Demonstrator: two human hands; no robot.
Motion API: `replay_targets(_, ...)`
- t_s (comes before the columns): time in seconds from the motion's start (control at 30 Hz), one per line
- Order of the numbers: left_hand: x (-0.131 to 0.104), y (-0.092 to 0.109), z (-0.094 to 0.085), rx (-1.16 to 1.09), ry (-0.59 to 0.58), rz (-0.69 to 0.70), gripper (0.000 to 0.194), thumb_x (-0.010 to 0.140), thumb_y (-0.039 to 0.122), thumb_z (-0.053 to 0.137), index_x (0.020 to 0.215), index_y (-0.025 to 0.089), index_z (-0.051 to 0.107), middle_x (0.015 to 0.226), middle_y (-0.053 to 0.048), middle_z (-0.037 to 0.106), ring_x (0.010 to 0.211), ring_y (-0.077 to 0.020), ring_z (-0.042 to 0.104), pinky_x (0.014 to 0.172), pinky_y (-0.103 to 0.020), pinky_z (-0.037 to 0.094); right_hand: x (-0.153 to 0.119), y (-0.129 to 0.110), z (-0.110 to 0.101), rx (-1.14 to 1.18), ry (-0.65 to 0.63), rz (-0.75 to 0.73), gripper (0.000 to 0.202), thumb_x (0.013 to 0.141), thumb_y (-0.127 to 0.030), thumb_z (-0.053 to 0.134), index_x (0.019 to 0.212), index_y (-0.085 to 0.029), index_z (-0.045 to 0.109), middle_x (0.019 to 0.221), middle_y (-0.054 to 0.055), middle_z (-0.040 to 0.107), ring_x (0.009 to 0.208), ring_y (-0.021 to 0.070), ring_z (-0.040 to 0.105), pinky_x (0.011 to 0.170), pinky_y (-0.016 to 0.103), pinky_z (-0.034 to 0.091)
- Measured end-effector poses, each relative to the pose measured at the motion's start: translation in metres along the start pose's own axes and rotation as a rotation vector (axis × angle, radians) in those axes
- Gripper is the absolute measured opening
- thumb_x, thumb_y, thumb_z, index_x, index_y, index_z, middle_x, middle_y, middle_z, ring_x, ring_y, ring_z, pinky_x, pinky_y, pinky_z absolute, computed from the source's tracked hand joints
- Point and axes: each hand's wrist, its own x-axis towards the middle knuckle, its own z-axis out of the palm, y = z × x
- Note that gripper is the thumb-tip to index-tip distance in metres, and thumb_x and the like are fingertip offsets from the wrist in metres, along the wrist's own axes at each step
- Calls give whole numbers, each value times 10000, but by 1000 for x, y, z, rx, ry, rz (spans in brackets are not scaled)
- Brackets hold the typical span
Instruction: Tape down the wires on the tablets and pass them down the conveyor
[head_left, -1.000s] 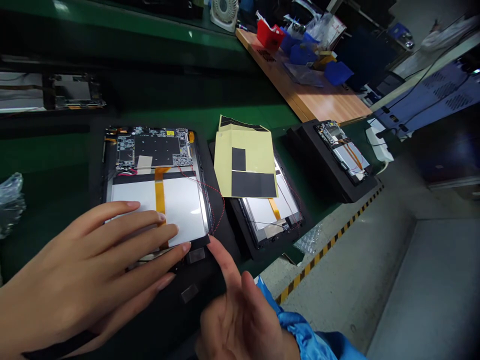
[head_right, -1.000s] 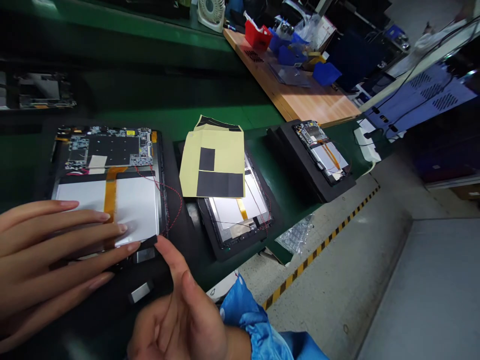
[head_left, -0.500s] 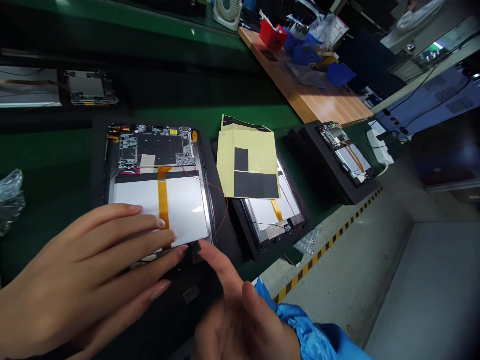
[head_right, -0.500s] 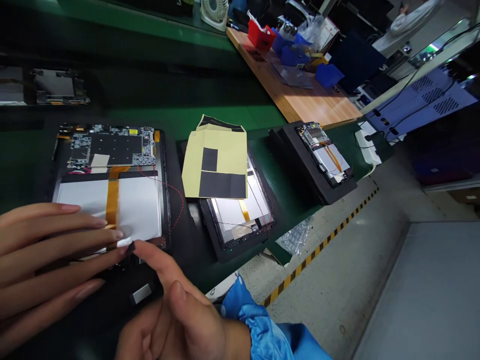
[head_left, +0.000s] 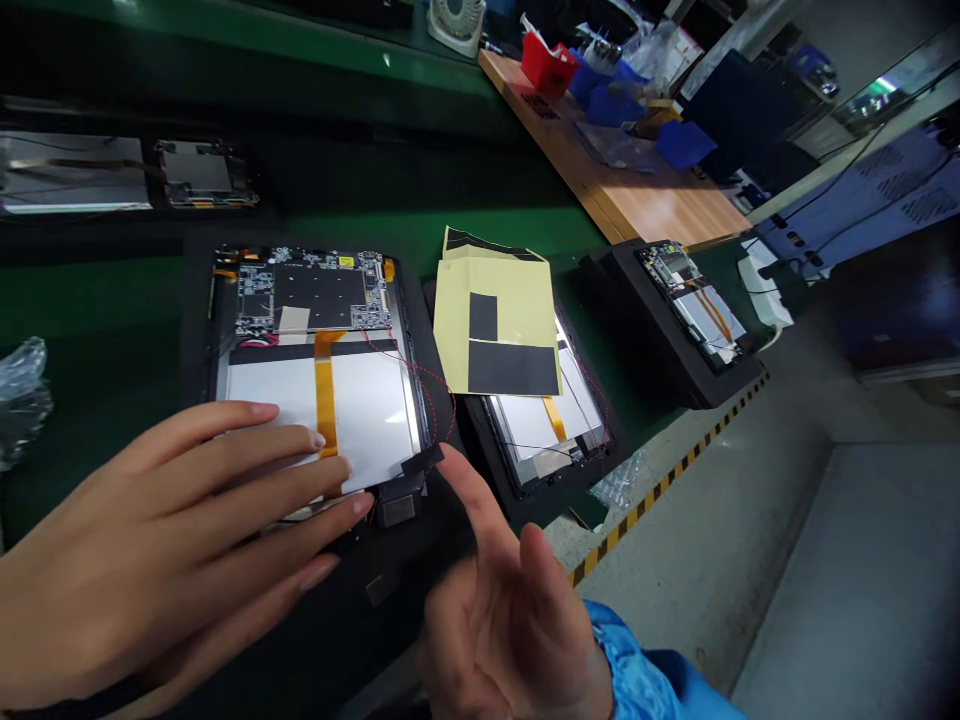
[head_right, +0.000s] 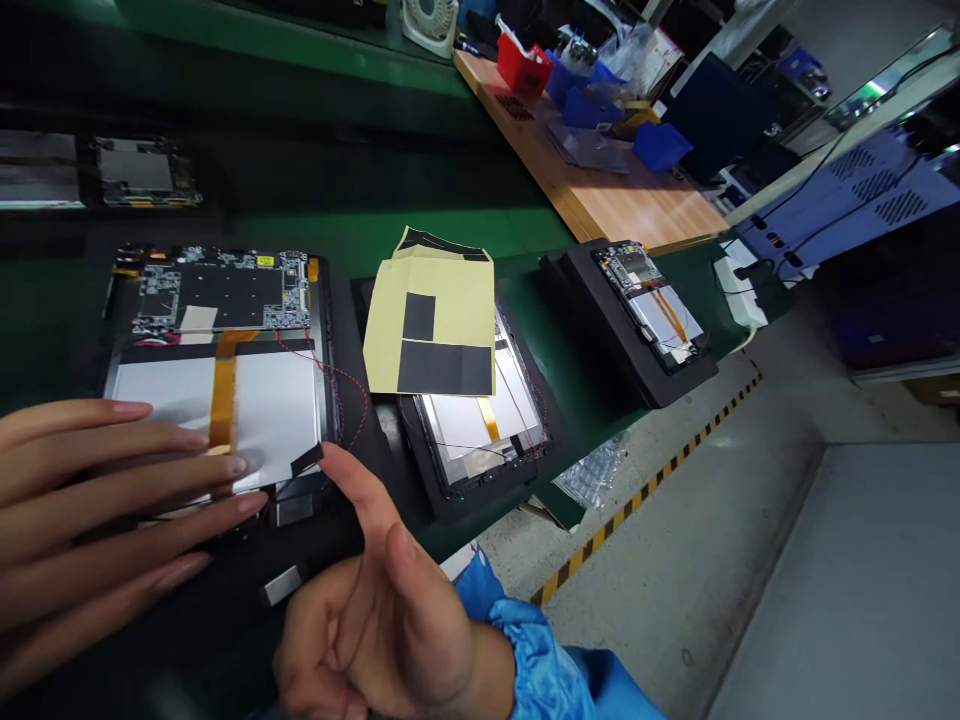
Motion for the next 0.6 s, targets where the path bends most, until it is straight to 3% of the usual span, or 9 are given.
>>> replay_targets(0.13, -3, 1, -4, -8, -24, -34, 352, 1029, 262, 680, 1335, 352, 830, 1305, 46, 855, 1227, -292, 707, 1322, -518, 423, -2, 2, 1, 7, -8, -8, 1091, 1058, -911, 426, 1874, -279, 71, 614, -117, 632, 351, 93, 373, 420, 195, 346)
replay_targets(0.23, -2, 5, -6, 9, -56, -49, 354, 1045, 283, 682, 1368, 369, 800, 1285, 56, 863, 1223, -283, 713, 1325, -505, 424, -2, 7, 1, 0, 18, 27, 1121, 1035, -950, 397, 1871, -255, 124, 595, -110, 631, 353, 95, 380, 420, 197, 282)
replay_targets(0.4, 3, 12, -5, -1, -40, -69, 295, 1131, 321, 600, 1356, 381, 781, 1250, 88, 860, 1220, -237, 705, 1396, -420, 332, 1, 12, 1, 0, 2, 55, 1053, 1061, -920, 381, 1866, -273, 174, 599, -120, 624, 354, 86, 374, 434, 195, 365)
replay_targets(0.6, 1, -2, -2, -95, -22, -101, 328, 1105, 273, 632, 1344, 396, 820, 1339, 45, 808, 1291, -271, 656, 1277, -469, 442, 0, 20, -7, 78, -54, 11, 1036, 1085, -883, 403, 1872, -258, 150, 652, -86, 665, 374, 96, 405, 426, 186, 384)
